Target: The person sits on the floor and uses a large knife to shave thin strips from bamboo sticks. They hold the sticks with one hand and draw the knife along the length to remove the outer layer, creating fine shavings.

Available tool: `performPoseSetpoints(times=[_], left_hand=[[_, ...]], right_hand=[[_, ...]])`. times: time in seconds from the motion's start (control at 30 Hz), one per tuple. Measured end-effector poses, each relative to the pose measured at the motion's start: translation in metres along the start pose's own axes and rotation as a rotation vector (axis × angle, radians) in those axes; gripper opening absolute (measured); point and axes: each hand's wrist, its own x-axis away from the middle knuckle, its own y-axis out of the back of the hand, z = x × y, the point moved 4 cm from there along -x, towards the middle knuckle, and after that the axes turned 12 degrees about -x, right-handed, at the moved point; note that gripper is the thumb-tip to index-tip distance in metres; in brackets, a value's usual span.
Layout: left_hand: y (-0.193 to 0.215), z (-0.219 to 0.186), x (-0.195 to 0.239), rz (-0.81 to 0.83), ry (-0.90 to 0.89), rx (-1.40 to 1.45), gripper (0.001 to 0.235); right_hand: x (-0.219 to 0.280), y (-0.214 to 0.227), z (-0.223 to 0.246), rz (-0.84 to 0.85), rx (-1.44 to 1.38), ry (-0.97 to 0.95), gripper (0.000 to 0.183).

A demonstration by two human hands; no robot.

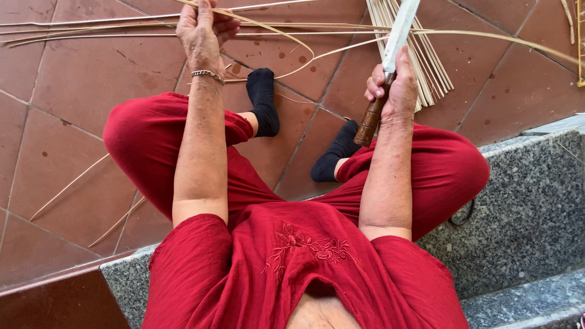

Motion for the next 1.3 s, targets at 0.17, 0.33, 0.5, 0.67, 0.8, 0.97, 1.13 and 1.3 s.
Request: performPoseSetpoints(times=[0.17, 0.33, 0.5, 0.67, 0.8, 0.97, 1.13, 1.3], left_hand=[[-0.01, -0.007, 0.004, 0.015, -0.041, -0.008, 0.021], [-0.055, -0.031, 0.018, 0.135, -0.1, 0.063, 0.023], [-0.086, -0.055, 0.034, 0.227, -0.134, 0.106, 0.025], [-0.103, -0.07, 0.044, 0.286, -0.167, 0.117, 0.027], [-0.107, -0.077, 0.048, 0.305, -0.176, 0.144, 0.028], [-0.104, -0.083, 0.051, 0.308, -0.196, 0.153, 0.027], [-0.099, -0.082, 0.049, 0.293, -0.222, 0.167, 0.025], [-0.12, -0.082, 0.055, 0.289, -0.339, -0.035, 0.026]], right_hand=[[-0.004, 0.011, 0.004, -0.068, 0.045, 0.033, 0.049], [0.001, 0.012, 0.027, -0.093, 0.142, 0.139, 0.05], [0.024, 0.009, 0.063, -0.126, 0.173, 0.263, 0.058], [0.021, 0.008, 0.057, -0.053, 0.105, 0.255, 0.06], [0.011, -0.005, 0.021, 0.053, 0.193, 0.102, 0.052], [-0.006, -0.007, -0.047, -0.034, 0.232, -0.148, 0.045], [-0.018, 0.006, -0.086, -0.097, 0.216, -0.227, 0.034], [-0.021, -0.001, -0.101, -0.048, 0.215, -0.168, 0.028]])
